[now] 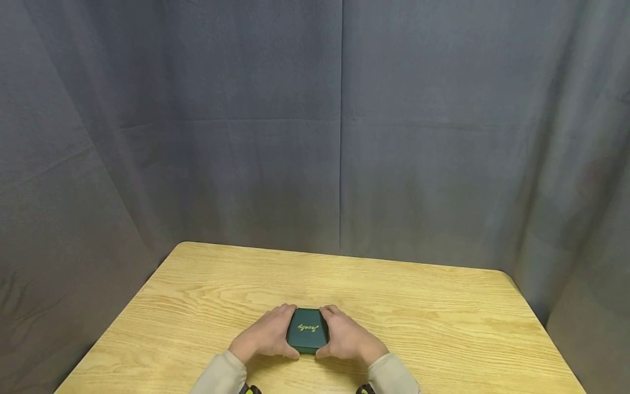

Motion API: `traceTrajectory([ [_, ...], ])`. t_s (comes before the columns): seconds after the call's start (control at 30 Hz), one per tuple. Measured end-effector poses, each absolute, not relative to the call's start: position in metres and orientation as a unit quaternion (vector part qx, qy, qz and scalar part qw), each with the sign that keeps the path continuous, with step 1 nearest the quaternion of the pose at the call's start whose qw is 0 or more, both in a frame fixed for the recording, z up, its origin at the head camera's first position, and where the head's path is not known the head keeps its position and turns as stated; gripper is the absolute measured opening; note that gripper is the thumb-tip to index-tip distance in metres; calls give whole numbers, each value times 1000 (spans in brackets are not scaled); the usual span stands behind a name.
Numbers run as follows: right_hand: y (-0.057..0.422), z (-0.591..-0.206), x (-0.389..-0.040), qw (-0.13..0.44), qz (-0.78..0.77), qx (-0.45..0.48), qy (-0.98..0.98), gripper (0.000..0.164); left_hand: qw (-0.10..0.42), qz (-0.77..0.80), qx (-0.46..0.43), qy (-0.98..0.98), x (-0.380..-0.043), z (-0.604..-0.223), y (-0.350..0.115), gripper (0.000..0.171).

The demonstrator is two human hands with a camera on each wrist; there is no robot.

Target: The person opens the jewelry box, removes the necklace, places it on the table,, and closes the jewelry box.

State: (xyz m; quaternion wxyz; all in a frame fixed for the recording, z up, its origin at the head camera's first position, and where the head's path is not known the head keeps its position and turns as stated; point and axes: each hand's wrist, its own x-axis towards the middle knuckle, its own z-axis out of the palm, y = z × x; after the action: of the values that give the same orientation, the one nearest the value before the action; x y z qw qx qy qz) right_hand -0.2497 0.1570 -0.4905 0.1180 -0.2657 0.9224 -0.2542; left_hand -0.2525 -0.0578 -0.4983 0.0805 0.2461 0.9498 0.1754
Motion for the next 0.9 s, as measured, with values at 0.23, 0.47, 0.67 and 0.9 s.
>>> traceTrajectory([
  [0.23,159,-487,-249,120,-252,-266,923,96,87,180,247,948,-252,-493,-55,91],
  [0.47,162,-488,-248,125,-246,-258,926,96,90,176,250,948,-249,-491,-50,92],
  [0.67,166,-489,-248,123,-239,-257,928,95,87,169,252,949,-249,-492,-46,93],
  [0.9,173,-488,-247,123,-238,-261,927,95,85,162,259,948,-250,-493,-39,91],
])
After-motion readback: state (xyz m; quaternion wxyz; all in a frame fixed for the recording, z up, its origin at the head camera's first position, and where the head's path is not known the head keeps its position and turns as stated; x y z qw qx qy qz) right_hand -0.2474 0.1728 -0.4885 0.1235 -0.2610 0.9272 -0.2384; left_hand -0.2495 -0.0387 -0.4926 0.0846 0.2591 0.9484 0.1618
